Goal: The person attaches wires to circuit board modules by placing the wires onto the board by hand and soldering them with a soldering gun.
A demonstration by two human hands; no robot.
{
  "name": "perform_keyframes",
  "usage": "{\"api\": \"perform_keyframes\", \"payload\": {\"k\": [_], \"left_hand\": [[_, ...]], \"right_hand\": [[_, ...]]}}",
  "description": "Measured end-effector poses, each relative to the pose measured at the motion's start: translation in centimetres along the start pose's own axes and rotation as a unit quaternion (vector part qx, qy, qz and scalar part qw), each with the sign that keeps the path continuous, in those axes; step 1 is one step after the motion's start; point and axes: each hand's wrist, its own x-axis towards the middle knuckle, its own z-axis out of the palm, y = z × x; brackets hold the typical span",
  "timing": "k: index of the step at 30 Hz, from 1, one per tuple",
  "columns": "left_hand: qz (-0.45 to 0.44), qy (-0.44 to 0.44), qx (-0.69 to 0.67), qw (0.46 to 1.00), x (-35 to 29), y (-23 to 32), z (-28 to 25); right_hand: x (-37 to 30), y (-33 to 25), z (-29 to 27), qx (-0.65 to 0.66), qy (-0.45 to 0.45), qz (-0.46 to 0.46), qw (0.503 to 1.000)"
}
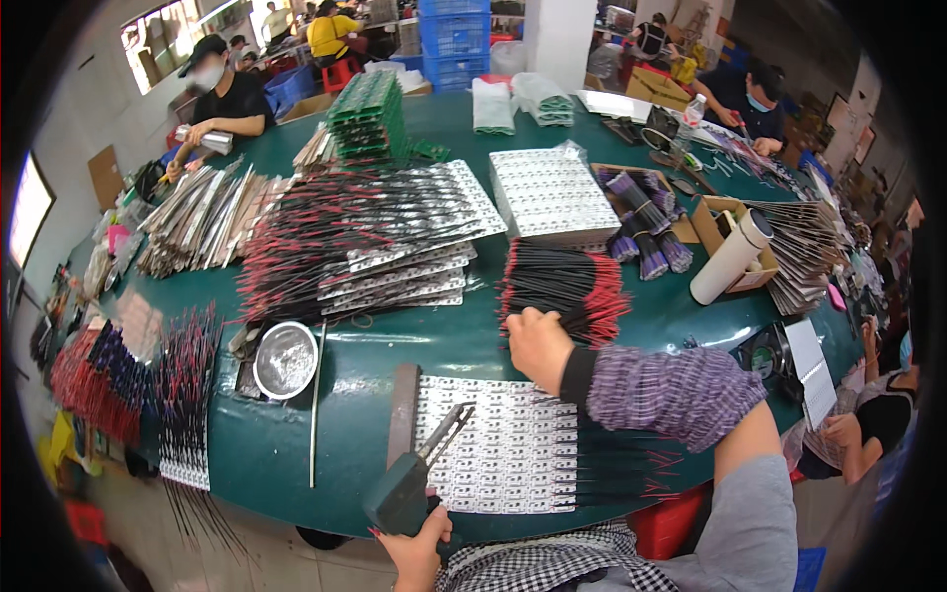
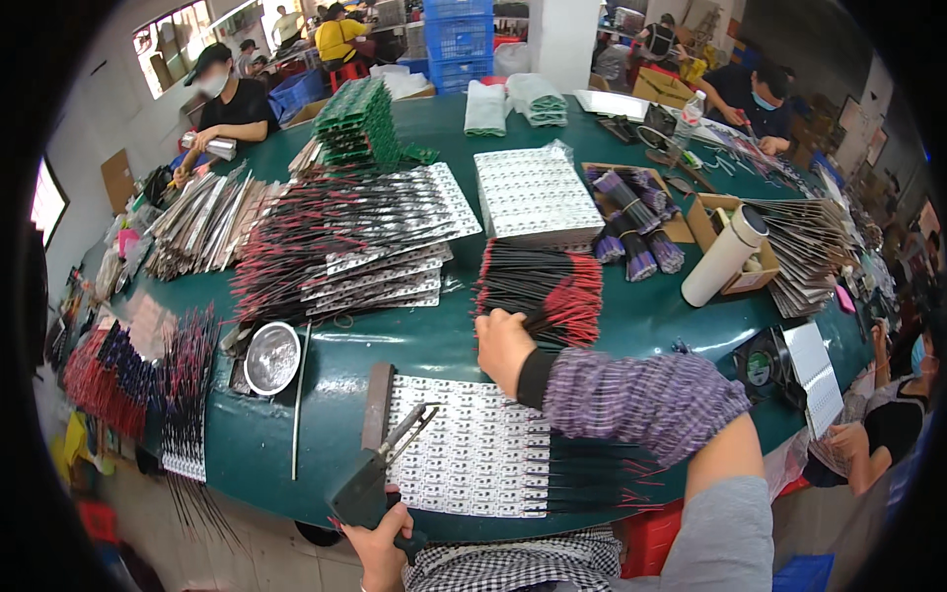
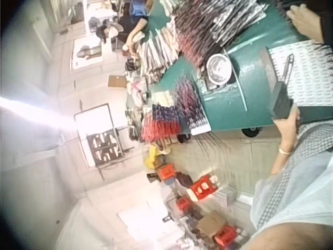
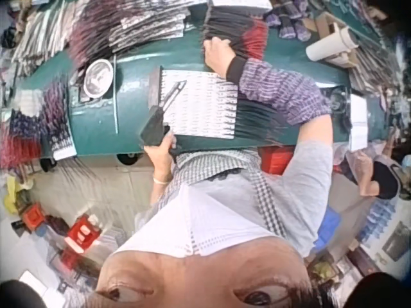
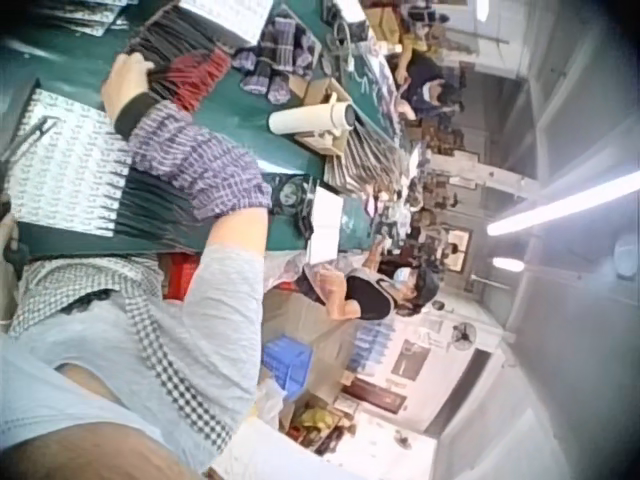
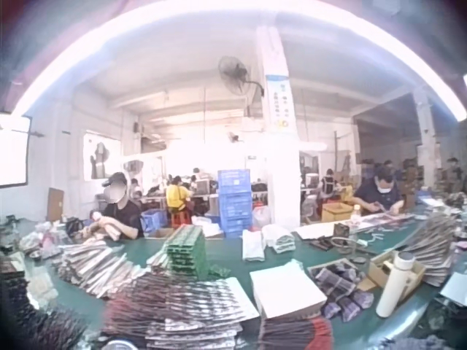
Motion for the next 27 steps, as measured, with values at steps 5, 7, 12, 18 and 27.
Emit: {"api": "perform_keyframes", "payload": {"k": [5,7,12,18,27], "left_hand": [[-0.068,-0.055,-0.131,0.988,1.5,0.2,-1.7],[-0.077,-0.074,-0.118,0.987,2.0,0.2,-1.7],[-0.043,-0.099,-0.058,0.993,2.0,0.2,-0.1],[-0.030,-0.087,0.065,0.994,0.7,-0.9,0.3],[0.050,-0.122,0.253,0.958,0.0,-3.4,-0.7]], "right_hand": [[-4.0,1.8,-3.9,0.380,0.070,0.039,0.921],[-5.6,0.8,-4.0,0.467,0.079,0.073,0.878],[-7.5,-2.1,-1.9,0.615,0.089,0.182,0.762],[-8.3,-4.3,0.6,0.648,0.090,0.207,0.727],[-8.7,-5.1,1.5,0.641,0.110,0.215,0.729]]}}
